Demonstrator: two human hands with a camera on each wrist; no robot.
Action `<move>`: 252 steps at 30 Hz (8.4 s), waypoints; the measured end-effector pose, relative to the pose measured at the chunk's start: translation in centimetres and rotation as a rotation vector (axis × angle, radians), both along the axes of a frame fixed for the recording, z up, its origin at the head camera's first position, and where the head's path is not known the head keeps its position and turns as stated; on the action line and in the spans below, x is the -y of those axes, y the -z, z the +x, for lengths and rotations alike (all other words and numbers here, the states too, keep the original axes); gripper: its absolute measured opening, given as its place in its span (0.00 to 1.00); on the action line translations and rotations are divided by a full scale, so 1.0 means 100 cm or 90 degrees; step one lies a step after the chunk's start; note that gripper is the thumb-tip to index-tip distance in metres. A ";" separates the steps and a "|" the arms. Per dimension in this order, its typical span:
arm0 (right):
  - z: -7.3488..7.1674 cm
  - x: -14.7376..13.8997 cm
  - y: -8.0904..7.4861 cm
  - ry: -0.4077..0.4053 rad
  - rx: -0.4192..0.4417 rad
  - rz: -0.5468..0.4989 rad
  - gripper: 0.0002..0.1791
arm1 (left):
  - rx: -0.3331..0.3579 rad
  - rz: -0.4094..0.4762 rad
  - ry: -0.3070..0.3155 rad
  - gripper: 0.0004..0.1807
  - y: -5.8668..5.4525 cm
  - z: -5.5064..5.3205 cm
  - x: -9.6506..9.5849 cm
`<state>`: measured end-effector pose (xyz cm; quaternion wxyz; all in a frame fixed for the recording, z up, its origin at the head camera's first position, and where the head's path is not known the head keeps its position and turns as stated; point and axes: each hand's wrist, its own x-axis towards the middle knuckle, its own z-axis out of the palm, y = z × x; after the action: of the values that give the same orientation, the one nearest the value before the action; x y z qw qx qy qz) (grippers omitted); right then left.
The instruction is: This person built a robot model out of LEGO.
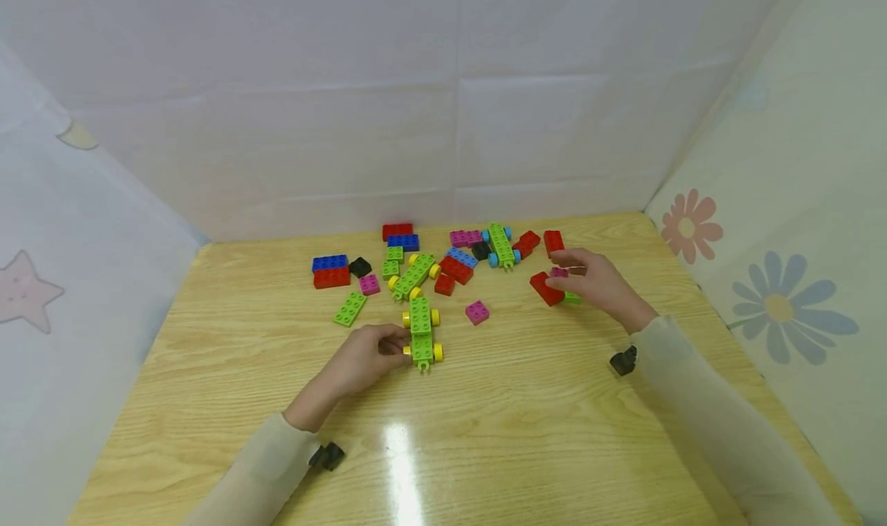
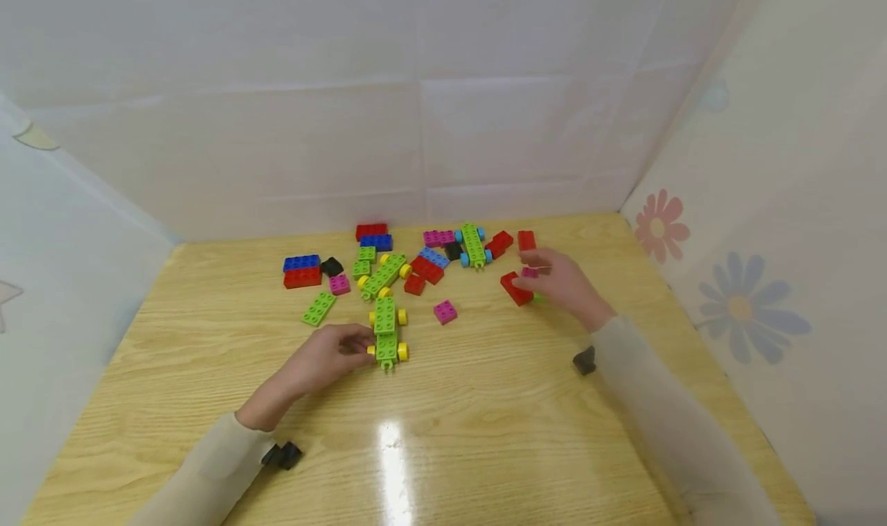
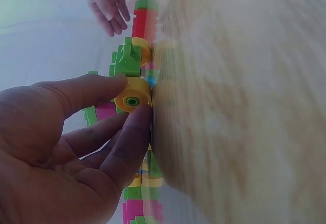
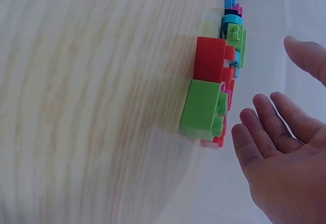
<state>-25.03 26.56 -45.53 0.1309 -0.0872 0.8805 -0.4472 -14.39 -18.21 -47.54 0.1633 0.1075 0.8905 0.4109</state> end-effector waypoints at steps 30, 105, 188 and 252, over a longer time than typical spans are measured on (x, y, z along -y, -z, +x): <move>-0.017 -0.007 0.009 0.021 0.005 0.018 0.36 | -0.008 -0.005 0.002 0.21 -0.002 0.001 -0.001; -0.086 0.063 0.012 0.041 -0.017 0.153 0.27 | -0.021 0.003 0.007 0.22 0.000 0.002 -0.001; 0.008 0.197 -0.023 -0.294 -0.084 0.026 0.22 | -0.006 0.004 0.002 0.21 -0.004 0.001 -0.001; 0.016 0.206 -0.004 -0.145 0.097 -0.154 0.12 | -0.040 0.059 -0.120 0.32 -0.018 -0.006 -0.024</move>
<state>-23.38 5.97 -45.18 0.2358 -0.1671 0.7920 -0.5377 -14.98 -15.84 -45.76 0.0912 0.0437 0.8811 0.4619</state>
